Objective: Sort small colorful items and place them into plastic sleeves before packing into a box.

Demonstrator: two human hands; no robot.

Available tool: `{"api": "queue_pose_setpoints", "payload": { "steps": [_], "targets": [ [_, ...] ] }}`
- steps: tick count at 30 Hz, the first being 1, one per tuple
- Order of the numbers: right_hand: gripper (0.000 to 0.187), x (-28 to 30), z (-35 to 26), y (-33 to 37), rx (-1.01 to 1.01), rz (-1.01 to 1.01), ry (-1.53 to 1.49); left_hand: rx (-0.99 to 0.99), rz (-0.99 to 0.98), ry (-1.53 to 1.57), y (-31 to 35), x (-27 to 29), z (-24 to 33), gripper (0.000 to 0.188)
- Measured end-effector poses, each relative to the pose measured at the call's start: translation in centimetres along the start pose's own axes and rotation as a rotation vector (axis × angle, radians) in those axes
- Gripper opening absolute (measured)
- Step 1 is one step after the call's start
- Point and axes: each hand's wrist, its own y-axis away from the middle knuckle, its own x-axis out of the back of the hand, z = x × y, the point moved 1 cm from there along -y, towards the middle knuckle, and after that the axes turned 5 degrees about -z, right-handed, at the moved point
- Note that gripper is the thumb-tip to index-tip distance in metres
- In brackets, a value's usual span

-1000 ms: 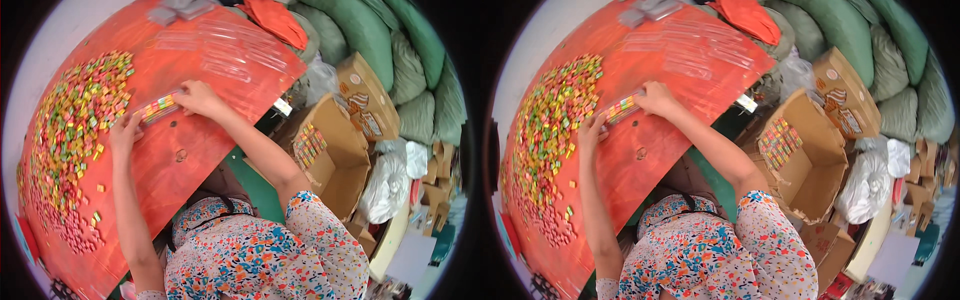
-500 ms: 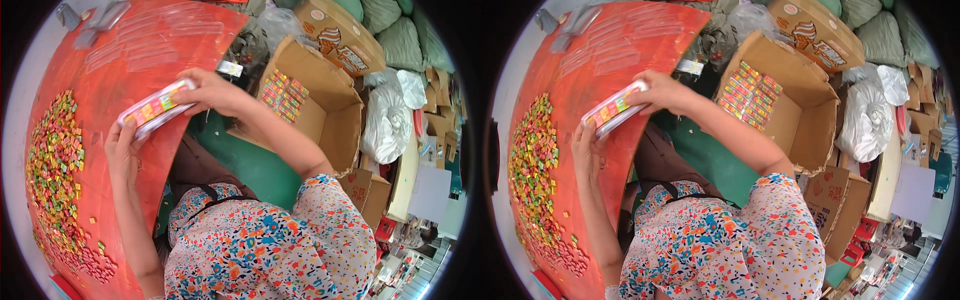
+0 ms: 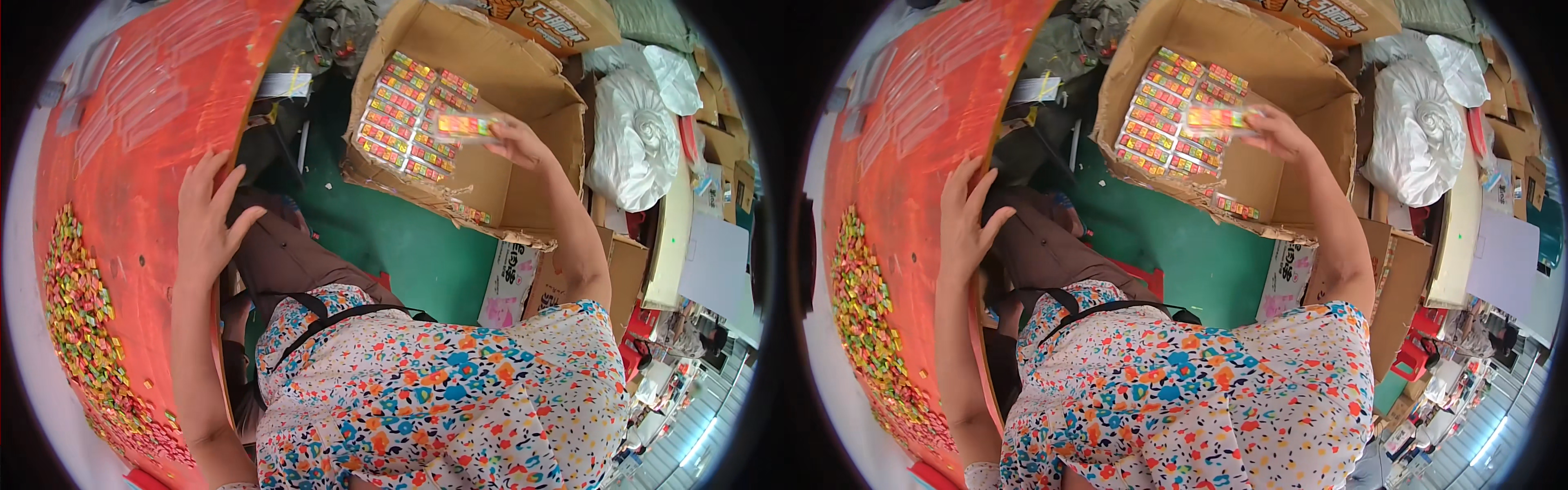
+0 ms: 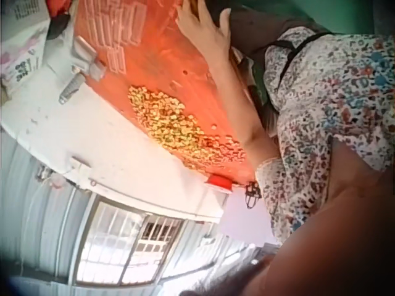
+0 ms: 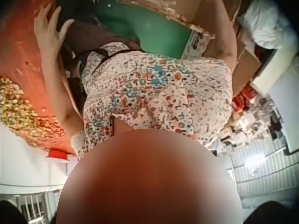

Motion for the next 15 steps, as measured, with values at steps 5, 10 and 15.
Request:
{"api": "queue_pose_setpoints", "payload": {
  "steps": [5,10,15],
  "targets": [
    [0.046,9.8,9.1,1.6,-0.296,0.172,-0.050,0.085,-0.045,0.042,-0.2,-0.3,0.1,0.050],
    [0.045,14.1,13.9,2.2,-0.542,0.325,0.044,0.122,-0.087,0.047,-0.4,-0.1,0.3,0.047],
    [0.043,14.9,17.6,2.1,-0.627,0.316,0.102,0.156,-0.107,0.040,-0.6,0.2,0.6,0.045]
  ]
}}
